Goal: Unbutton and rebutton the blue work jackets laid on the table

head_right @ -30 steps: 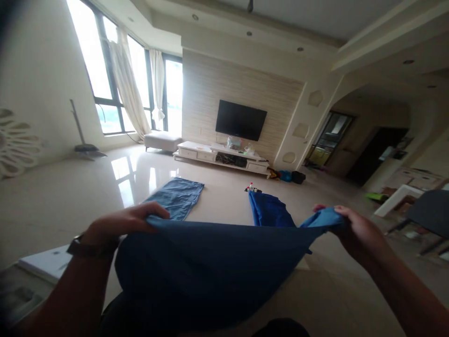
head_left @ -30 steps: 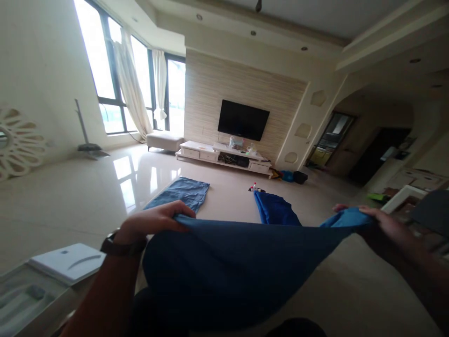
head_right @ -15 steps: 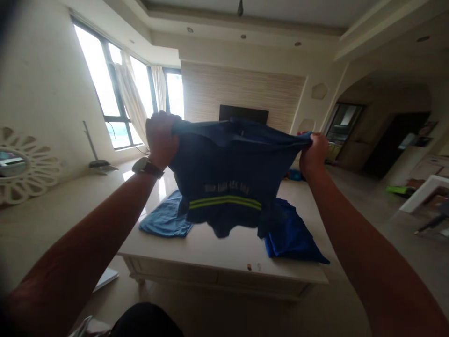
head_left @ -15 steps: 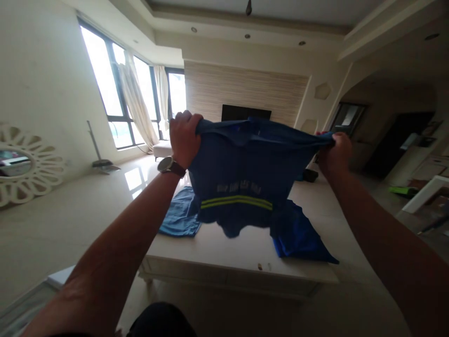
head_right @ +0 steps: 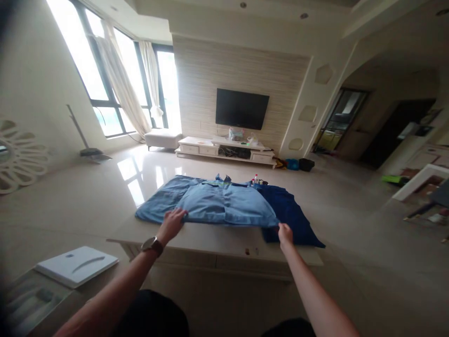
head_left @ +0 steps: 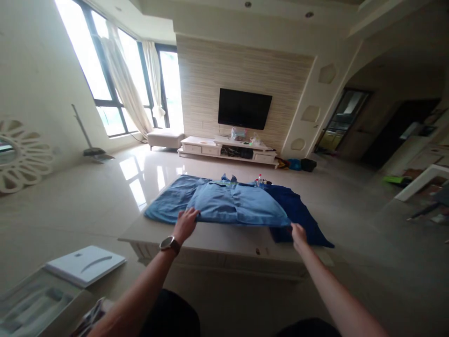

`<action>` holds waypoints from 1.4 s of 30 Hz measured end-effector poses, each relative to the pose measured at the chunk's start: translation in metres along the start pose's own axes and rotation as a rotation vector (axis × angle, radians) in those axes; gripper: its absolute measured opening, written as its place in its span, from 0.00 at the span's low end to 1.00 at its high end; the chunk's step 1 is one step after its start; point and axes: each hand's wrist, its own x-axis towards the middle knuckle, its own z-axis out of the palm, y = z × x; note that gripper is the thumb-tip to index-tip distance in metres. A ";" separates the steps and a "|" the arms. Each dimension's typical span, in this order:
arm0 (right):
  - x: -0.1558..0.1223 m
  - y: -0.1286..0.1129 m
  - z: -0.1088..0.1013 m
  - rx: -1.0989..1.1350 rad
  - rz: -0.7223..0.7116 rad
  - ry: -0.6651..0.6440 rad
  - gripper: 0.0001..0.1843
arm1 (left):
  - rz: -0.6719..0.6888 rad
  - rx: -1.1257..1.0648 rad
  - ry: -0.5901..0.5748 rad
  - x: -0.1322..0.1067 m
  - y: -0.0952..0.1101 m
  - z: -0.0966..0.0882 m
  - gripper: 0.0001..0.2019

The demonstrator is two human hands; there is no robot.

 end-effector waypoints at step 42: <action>-0.141 0.079 0.132 -0.893 -0.317 -1.165 0.35 | 0.139 -0.078 -0.626 -0.024 0.119 0.174 0.27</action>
